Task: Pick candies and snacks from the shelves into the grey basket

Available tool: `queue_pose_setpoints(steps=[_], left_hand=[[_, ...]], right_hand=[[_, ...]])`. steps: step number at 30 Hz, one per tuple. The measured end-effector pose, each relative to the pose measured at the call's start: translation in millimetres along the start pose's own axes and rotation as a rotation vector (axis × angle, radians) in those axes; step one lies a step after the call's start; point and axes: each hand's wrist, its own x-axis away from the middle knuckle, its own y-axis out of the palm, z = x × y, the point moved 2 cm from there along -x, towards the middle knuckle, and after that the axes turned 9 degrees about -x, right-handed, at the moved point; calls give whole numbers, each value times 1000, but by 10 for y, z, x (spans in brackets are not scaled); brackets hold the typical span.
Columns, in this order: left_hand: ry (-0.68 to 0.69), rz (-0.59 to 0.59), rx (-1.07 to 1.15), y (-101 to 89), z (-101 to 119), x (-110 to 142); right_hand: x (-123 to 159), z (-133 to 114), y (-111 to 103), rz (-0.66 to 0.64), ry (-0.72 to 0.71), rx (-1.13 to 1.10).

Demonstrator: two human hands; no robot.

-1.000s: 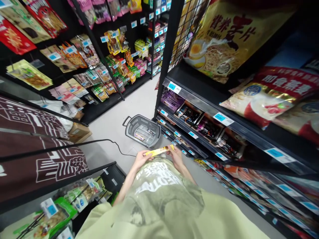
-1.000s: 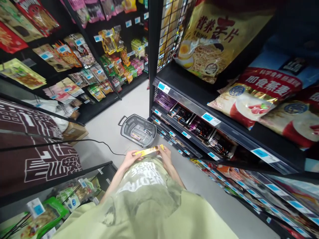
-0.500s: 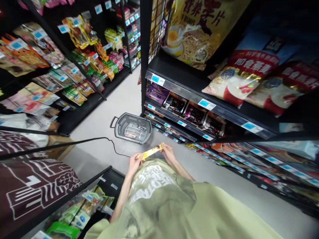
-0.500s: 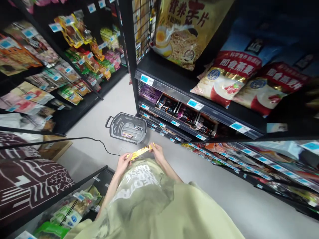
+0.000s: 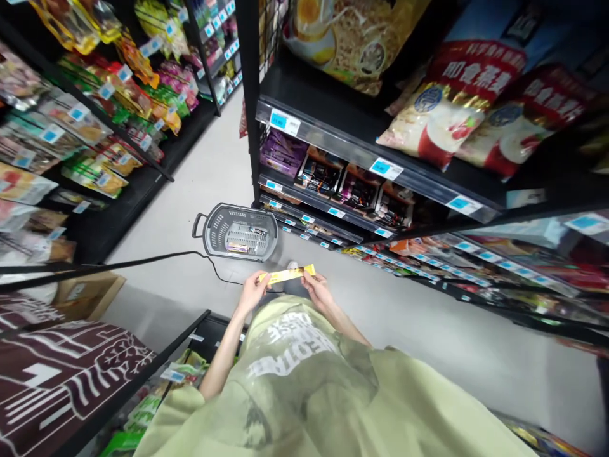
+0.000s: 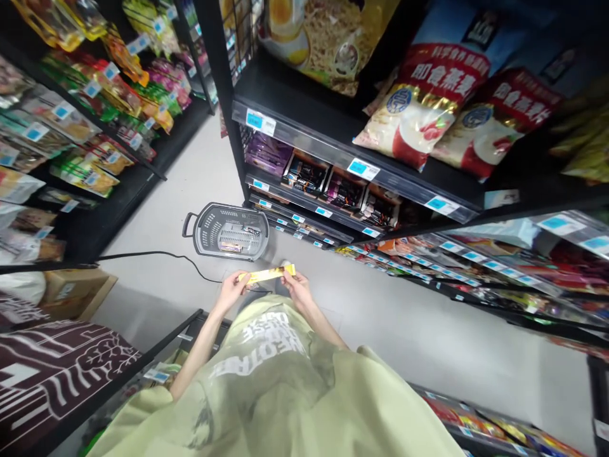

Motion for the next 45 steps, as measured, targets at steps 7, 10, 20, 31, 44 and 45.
queue_pose_setpoints(steps=[7,10,20,31,44,45], left_hand=[[50,29,2,406,231,-100],[37,109,-18,504,277,-117],[10,198,-92,616,327,-353],[-20,221,-275,1085,308,-548],[48,202,-23,935,-488,-1291],[35,239,-43,858,-730,-1454]], right_hand=[[-137,-254,-170,33,-46,-176],[-307,-408,-106,16,27,-172],[-746,-715,-265,29,2,275],[-873,-1012,-538,-720,-428,1348],[-1796,-463,-331,-800,-325,1527],[-2006,-341,-360,-825,-354,1540]])
